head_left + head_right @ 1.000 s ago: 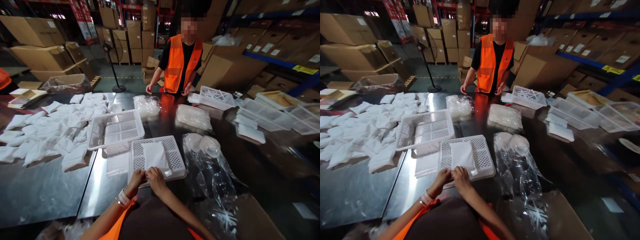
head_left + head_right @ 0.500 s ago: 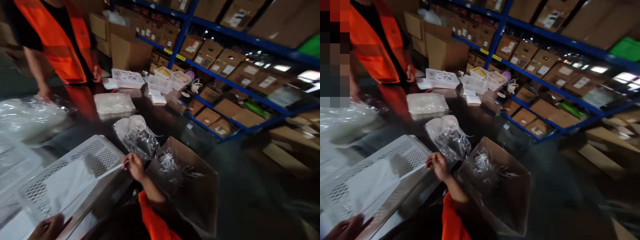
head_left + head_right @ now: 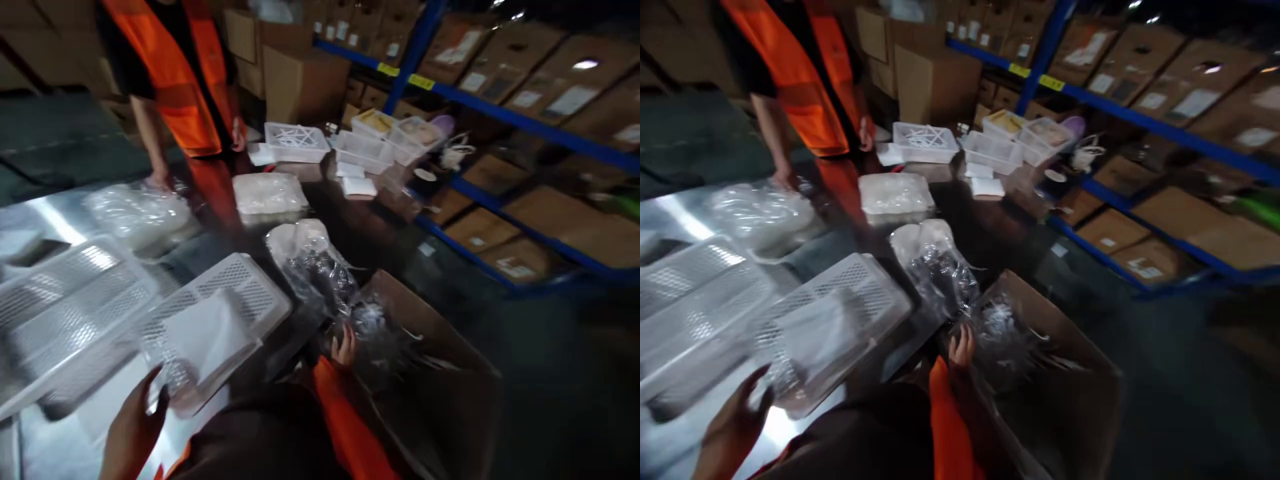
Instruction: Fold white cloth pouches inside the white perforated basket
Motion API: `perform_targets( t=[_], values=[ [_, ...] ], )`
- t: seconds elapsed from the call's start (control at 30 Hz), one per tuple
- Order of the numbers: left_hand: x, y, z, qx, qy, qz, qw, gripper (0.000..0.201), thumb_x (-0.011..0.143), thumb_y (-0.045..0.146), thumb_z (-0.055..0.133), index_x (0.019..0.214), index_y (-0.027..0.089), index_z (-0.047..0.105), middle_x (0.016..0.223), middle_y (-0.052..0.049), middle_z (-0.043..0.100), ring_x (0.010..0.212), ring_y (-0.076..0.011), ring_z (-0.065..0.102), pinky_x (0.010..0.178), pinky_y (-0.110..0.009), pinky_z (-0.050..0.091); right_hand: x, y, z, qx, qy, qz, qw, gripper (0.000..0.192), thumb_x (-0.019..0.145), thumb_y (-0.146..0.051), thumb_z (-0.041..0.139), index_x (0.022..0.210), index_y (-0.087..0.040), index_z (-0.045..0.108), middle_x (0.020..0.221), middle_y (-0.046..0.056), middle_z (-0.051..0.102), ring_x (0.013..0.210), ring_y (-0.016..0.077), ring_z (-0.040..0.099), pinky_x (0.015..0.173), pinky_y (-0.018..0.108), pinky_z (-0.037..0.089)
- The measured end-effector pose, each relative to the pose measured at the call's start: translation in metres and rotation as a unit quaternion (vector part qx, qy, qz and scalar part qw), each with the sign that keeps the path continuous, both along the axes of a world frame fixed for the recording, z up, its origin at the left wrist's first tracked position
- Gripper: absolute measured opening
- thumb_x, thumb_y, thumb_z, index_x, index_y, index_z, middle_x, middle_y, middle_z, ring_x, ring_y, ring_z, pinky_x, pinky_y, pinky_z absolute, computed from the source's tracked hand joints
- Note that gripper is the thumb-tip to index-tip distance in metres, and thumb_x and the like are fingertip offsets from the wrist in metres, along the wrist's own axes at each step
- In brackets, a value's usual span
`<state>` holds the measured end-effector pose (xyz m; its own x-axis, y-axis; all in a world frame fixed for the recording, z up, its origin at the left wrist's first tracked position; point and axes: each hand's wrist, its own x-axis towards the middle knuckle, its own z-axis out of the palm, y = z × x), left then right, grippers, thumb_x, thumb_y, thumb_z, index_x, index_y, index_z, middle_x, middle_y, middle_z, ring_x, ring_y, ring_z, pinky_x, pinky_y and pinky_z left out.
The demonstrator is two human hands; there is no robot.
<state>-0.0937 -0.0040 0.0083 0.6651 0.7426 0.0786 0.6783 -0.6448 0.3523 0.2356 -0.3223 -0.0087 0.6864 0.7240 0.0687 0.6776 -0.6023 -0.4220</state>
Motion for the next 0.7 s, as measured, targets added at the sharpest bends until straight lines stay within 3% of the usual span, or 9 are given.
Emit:
perform_targets(
  t=[0.03, 0.07, 0.13, 0.23, 0.3, 0.37, 0.5, 0.6, 0.7],
  values=[
    [0.002, 0.003, 0.004, 0.050, -0.018, -0.048, 0.997, 0.065, 0.089, 0.028, 0.039, 0.147, 0.050, 0.019, 0.137, 0.014, 0.057, 0.125, -0.0243, 0.056, 0.100, -0.049, 0.050, -0.002, 0.023, -0.008, -0.005, -0.001, 0.041, 0.999, 0.018, 0.093, -0.019, 0.051, 0.095, -0.019, 0.069, 0.112, 0.012, 0.070, 0.110, 0.0234, 0.064, 0.097, 0.042, 0.050],
    [0.006, 0.008, 0.007, 0.099, -0.015, -0.133, 0.986, 0.068, 0.087, 0.020, 0.042, 0.150, 0.042, 0.023, 0.144, 0.005, 0.051, 0.131, -0.0262, 0.050, 0.107, -0.049, 0.044, -0.003, 0.048, -0.013, -0.008, -0.001, 0.088, 0.996, 0.016, 0.090, -0.018, 0.054, 0.093, -0.021, 0.070, 0.113, 0.010, 0.070, 0.115, 0.0246, 0.062, 0.101, 0.045, 0.045],
    [0.019, 0.018, 0.011, 0.170, 0.034, -0.268, 0.948, 0.074, 0.083, 0.004, 0.040, 0.148, 0.039, 0.030, 0.148, -0.001, 0.047, 0.135, -0.0239, 0.046, 0.113, -0.049, 0.036, -0.001, 0.102, -0.015, -0.006, 0.004, 0.222, 0.975, 0.016, 0.087, -0.018, 0.058, 0.092, -0.026, 0.071, 0.111, 0.005, 0.072, 0.116, 0.0225, 0.061, 0.106, 0.047, 0.039],
    [0.040, 0.028, 0.008, 0.199, 0.086, -0.368, 0.904, 0.071, 0.085, 0.003, 0.043, 0.147, 0.035, 0.033, 0.149, -0.005, 0.046, 0.137, -0.0237, 0.043, 0.113, -0.049, 0.035, 0.007, 0.174, 0.000, 0.013, 0.010, 0.447, 0.894, 0.032, 0.092, -0.014, 0.047, 0.111, -0.031, 0.067, 0.122, -0.001, 0.068, 0.124, 0.0150, 0.055, 0.111, 0.047, 0.032],
    [0.049, 0.030, 0.002, 0.208, 0.096, -0.379, 0.897, 0.064, 0.089, 0.009, 0.047, 0.147, 0.033, 0.034, 0.148, -0.008, 0.046, 0.137, -0.0259, 0.042, 0.111, -0.049, 0.035, 0.011, 0.208, 0.010, 0.007, 0.001, 0.562, 0.827, 0.040, 0.094, -0.012, 0.043, 0.123, -0.034, 0.060, 0.134, -0.001, 0.061, 0.131, 0.0131, 0.048, 0.114, 0.047, 0.028],
    [0.053, 0.031, -0.006, 0.226, 0.088, -0.364, 0.899, 0.060, 0.091, 0.015, 0.050, 0.147, 0.033, 0.034, 0.147, -0.010, 0.048, 0.137, -0.0278, 0.042, 0.111, -0.050, 0.035, 0.011, 0.231, 0.012, 0.009, -0.025, 0.635, 0.772, 0.039, 0.094, -0.018, 0.049, 0.127, -0.036, 0.058, 0.139, 0.000, 0.057, 0.134, 0.0144, 0.045, 0.115, 0.046, 0.029],
    [0.050, 0.031, -0.017, 0.253, 0.040, -0.344, 0.904, 0.056, 0.093, 0.028, 0.053, 0.147, 0.031, 0.035, 0.144, -0.013, 0.050, 0.135, -0.0297, 0.043, 0.110, -0.052, 0.035, 0.003, 0.252, -0.007, 0.092, -0.146, 0.716, 0.676, 0.038, 0.094, -0.026, 0.052, 0.131, -0.031, 0.056, 0.141, 0.008, 0.054, 0.135, 0.0216, 0.044, 0.111, 0.049, 0.035],
    [0.045, 0.033, -0.018, 0.257, 0.010, -0.345, 0.902, 0.053, 0.094, 0.027, 0.052, 0.145, 0.028, 0.039, 0.141, -0.013, 0.053, 0.134, -0.0287, 0.045, 0.110, -0.051, 0.036, 0.005, 0.259, -0.019, 0.153, -0.224, 0.716, 0.644, 0.037, 0.094, -0.021, 0.047, 0.129, -0.023, 0.059, 0.138, 0.012, 0.057, 0.135, 0.0248, 0.044, 0.111, 0.051, 0.035],
    [0.042, 0.038, -0.016, 0.239, 0.001, -0.358, 0.903, 0.051, 0.094, 0.023, 0.050, 0.143, 0.029, 0.041, 0.139, -0.013, 0.055, 0.133, -0.0255, 0.047, 0.110, -0.049, 0.037, 0.015, 0.264, -0.021, 0.200, -0.245, 0.709, 0.630, 0.032, 0.092, -0.018, 0.046, 0.117, -0.016, 0.066, 0.129, 0.013, 0.063, 0.132, 0.0270, 0.048, 0.110, 0.051, 0.038]
  ],
)
